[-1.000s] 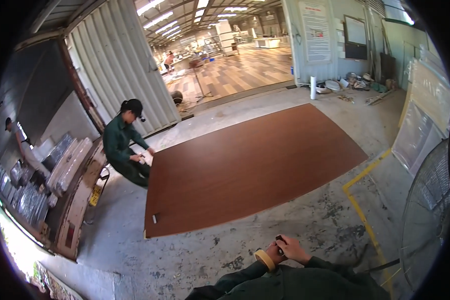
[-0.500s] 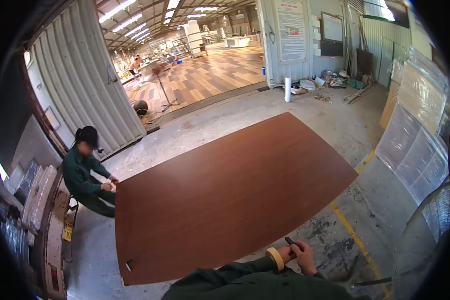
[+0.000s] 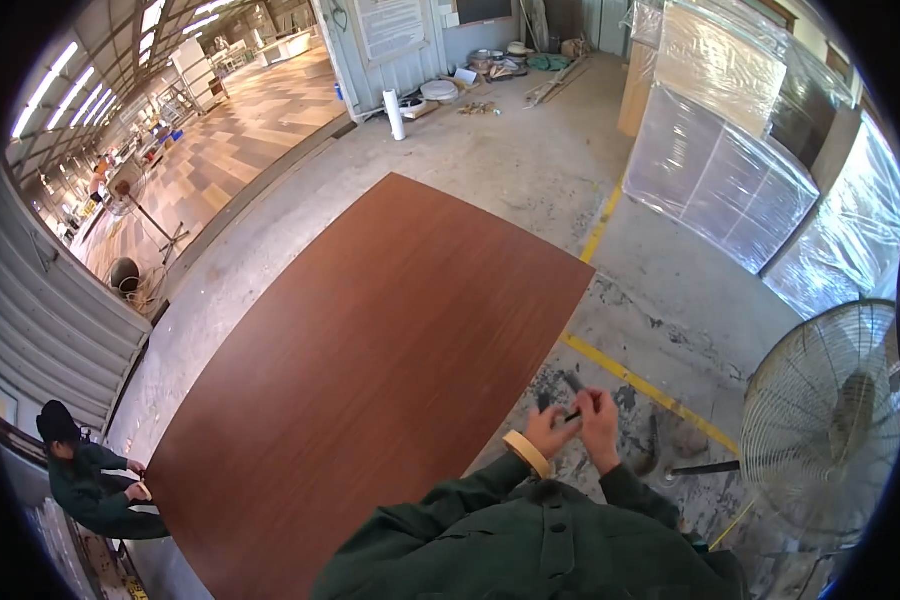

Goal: Cleaning a wooden table top with a damp cloth and water, then applying corner protectors using tape.

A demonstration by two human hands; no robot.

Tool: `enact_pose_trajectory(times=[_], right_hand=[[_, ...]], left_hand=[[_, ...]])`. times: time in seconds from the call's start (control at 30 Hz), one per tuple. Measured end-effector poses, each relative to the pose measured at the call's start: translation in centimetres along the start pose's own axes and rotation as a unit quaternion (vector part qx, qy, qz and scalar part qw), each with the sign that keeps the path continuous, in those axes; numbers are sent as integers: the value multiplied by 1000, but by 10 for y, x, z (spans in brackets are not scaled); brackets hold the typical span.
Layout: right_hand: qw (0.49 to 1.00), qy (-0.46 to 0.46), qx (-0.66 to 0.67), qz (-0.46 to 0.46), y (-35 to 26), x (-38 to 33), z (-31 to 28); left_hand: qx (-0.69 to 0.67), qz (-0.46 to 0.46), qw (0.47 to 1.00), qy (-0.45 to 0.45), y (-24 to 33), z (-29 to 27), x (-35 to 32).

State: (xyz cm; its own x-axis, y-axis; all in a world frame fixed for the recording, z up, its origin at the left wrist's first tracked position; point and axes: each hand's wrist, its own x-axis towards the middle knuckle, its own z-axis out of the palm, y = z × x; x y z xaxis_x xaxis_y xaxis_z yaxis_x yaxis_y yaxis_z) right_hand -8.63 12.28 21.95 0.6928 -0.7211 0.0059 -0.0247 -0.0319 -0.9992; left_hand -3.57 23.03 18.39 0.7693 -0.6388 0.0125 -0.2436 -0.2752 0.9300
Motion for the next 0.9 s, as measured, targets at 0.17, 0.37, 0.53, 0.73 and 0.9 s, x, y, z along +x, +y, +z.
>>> enact_pose_trajectory(times=[0.17, 0.37, 0.53, 0.73, 0.9], right_hand=[[982, -182, 31, 32, -41, 105, 20], [833, -404, -199, -323, -13, 147, 82], [766, -498, -292, -284, -16, 180, 95], [775, -499, -314, -228, -30, 265, 82], [798, -469, -362, -106, -23, 335, 76]], left_hand=[[-280, -172, 928, 178, -41, -16, 82], [-573, -272, 756, 164, -75, -33, 120], [-487, -154, 848, 143, -123, -37, 169], [-38, -8, 999, 16, -184, 34, 269], [-205, -353, 903, -136, -171, 49, 340]])
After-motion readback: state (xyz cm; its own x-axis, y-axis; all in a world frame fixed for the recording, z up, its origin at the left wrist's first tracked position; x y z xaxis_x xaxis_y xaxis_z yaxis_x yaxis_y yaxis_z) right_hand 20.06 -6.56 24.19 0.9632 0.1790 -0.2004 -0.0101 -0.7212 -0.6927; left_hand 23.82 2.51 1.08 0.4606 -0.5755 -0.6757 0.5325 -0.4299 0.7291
